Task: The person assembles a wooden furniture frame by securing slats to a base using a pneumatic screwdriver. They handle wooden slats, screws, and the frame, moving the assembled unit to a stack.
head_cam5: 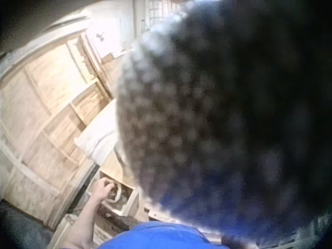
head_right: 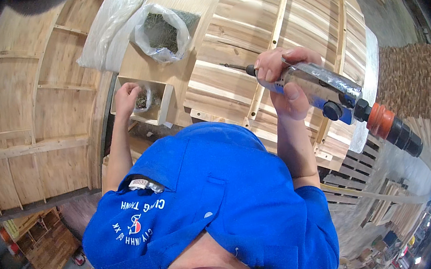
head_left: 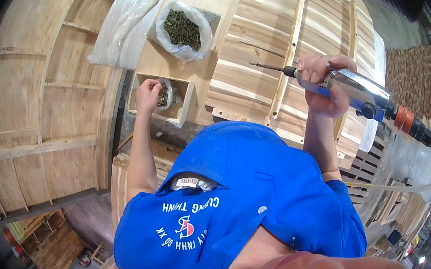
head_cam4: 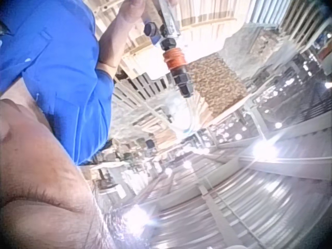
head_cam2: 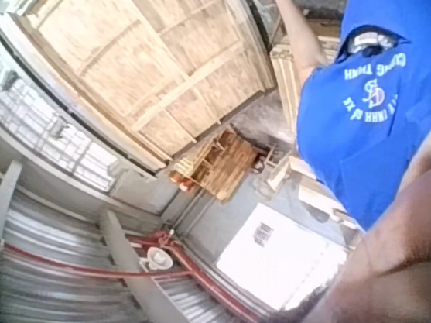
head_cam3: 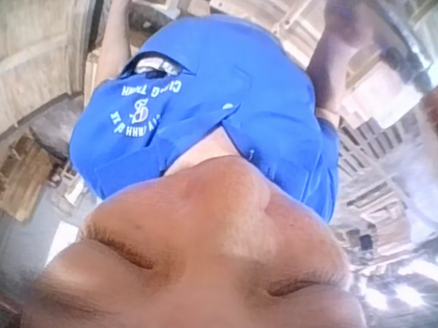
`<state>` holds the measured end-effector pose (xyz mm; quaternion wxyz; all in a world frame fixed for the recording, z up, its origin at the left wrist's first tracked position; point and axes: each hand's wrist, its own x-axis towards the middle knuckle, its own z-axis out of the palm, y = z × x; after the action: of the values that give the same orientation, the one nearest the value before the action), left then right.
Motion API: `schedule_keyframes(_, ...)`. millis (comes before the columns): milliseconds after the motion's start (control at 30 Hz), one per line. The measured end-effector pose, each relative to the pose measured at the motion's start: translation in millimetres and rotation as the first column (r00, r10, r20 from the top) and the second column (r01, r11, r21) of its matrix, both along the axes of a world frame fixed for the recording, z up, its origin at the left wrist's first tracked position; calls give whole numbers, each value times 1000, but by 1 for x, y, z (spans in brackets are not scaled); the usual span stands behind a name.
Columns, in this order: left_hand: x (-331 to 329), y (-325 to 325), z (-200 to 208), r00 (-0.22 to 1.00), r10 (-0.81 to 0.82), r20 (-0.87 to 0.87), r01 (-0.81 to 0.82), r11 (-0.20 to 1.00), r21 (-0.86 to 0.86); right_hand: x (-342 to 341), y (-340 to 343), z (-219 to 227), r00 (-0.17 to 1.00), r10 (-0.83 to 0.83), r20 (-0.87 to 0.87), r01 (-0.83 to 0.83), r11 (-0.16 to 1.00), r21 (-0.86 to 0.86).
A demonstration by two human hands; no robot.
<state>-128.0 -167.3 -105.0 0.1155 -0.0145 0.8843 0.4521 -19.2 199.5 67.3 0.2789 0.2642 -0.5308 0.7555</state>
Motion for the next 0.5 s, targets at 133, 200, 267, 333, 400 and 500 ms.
schedule_keyframes(133, 0, 63, 39, 986, -37, 160, -12, 957, 291, 1, 4, 2, 999, -37, -14, 37, 999, -7)
schedule_keyframes(200, 3, 109, 41, 979, -130, 157, 43, 883, 467, 0, 5, 5, 999, -32, -33, 32, 999, -7)
schedule_keyframes(267, 1, 151, 41, 929, -272, 251, 89, 823, 561, 1, 10, 4, 997, -56, -51, 56, 998, 7)
schedule_keyframes(333, -1, 185, 37, 888, -373, 268, 109, 738, 665, 4, 14, 4, 993, -111, -44, 112, 993, 25)
schedule_keyframes(400, -3, 216, 38, 855, -445, 266, 133, 684, 717, 7, 22, 1, 985, -169, -20, 170, 985, 31)
schedule_keyframes(500, -5, 250, 38, 840, -493, 228, 178, 647, 742, 7, 37, -3, 975, -221, 7, 221, 975, 22)
